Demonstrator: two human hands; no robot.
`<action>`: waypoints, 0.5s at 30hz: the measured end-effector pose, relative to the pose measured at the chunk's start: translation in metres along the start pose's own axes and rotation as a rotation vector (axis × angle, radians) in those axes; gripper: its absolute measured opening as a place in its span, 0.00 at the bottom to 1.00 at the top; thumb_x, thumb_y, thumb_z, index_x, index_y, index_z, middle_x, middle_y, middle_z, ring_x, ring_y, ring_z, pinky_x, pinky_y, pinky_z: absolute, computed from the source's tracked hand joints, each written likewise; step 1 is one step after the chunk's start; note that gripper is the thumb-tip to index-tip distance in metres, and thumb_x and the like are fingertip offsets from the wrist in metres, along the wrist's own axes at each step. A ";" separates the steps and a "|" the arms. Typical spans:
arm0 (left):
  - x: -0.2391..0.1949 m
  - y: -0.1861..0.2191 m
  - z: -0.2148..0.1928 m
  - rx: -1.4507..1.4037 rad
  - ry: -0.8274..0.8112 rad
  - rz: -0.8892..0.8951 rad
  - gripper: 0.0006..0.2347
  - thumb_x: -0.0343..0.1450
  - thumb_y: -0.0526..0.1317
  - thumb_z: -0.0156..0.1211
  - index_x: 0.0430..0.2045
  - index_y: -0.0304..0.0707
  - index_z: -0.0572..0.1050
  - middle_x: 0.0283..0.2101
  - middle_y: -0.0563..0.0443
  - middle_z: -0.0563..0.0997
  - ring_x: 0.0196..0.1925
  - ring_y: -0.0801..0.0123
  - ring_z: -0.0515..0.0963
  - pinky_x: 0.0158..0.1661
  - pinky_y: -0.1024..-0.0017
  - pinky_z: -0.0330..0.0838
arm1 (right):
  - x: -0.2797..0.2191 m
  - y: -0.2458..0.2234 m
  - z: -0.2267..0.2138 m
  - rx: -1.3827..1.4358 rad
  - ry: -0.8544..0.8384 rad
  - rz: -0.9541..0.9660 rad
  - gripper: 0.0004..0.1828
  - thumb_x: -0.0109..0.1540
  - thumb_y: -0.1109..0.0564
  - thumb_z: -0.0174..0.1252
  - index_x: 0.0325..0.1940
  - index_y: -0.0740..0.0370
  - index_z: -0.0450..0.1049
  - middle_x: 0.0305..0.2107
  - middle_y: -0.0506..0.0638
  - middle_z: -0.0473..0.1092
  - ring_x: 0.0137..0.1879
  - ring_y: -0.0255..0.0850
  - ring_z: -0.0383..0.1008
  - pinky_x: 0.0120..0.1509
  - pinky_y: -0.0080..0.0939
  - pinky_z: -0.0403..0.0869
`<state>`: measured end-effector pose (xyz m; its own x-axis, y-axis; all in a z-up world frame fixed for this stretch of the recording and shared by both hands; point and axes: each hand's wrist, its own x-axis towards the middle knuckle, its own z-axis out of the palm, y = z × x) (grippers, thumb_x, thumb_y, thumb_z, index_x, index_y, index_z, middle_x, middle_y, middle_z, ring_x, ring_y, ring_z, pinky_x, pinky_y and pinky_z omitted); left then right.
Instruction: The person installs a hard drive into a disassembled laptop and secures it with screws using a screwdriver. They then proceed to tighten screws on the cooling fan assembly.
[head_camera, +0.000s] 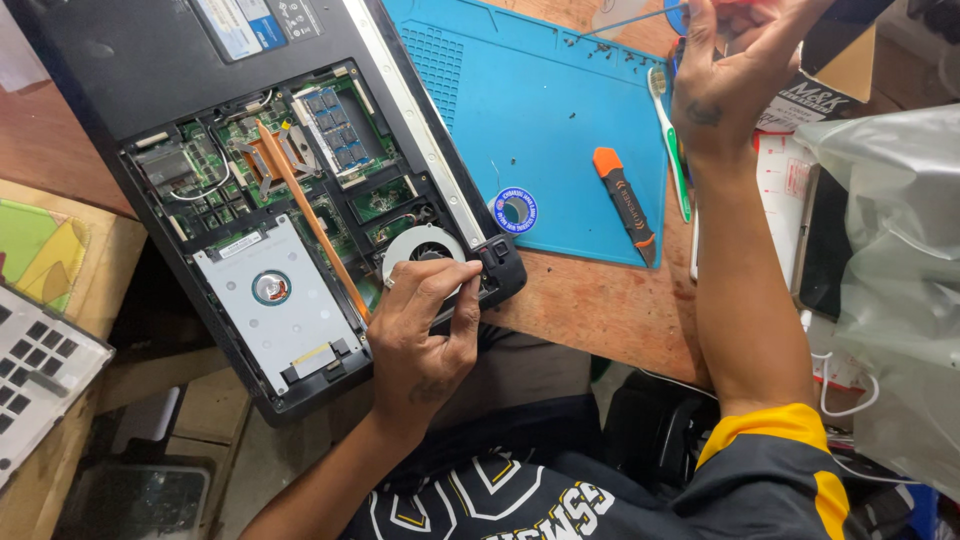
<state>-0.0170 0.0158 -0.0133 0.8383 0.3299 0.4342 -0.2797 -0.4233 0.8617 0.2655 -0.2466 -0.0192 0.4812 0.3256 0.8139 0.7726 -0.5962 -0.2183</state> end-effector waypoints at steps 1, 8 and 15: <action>0.000 0.000 0.000 0.000 0.000 -0.002 0.07 0.71 0.29 0.67 0.40 0.37 0.79 0.40 0.48 0.81 0.42 0.61 0.82 0.43 0.66 0.76 | -0.001 0.001 -0.001 0.008 0.005 -0.003 0.46 0.78 0.68 0.64 0.78 0.54 0.32 0.44 0.55 0.76 0.47 0.42 0.78 0.57 0.40 0.75; 0.001 0.001 0.000 0.014 0.000 0.005 0.07 0.71 0.30 0.66 0.40 0.37 0.79 0.40 0.48 0.81 0.43 0.60 0.82 0.44 0.65 0.76 | -0.005 0.016 0.002 0.080 0.000 0.087 0.44 0.74 0.67 0.62 0.80 0.55 0.36 0.41 0.53 0.75 0.44 0.40 0.76 0.56 0.37 0.76; -0.001 0.000 0.000 0.019 0.003 -0.007 0.07 0.71 0.30 0.66 0.40 0.37 0.79 0.40 0.48 0.81 0.43 0.60 0.82 0.43 0.65 0.76 | -0.011 0.019 -0.003 0.009 0.016 0.253 0.48 0.69 0.61 0.66 0.77 0.66 0.35 0.30 0.50 0.66 0.31 0.34 0.61 0.38 0.37 0.64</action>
<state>-0.0173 0.0151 -0.0133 0.8387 0.3359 0.4287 -0.2645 -0.4370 0.8597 0.2734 -0.2638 -0.0307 0.6536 0.1551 0.7407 0.6317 -0.6509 -0.4211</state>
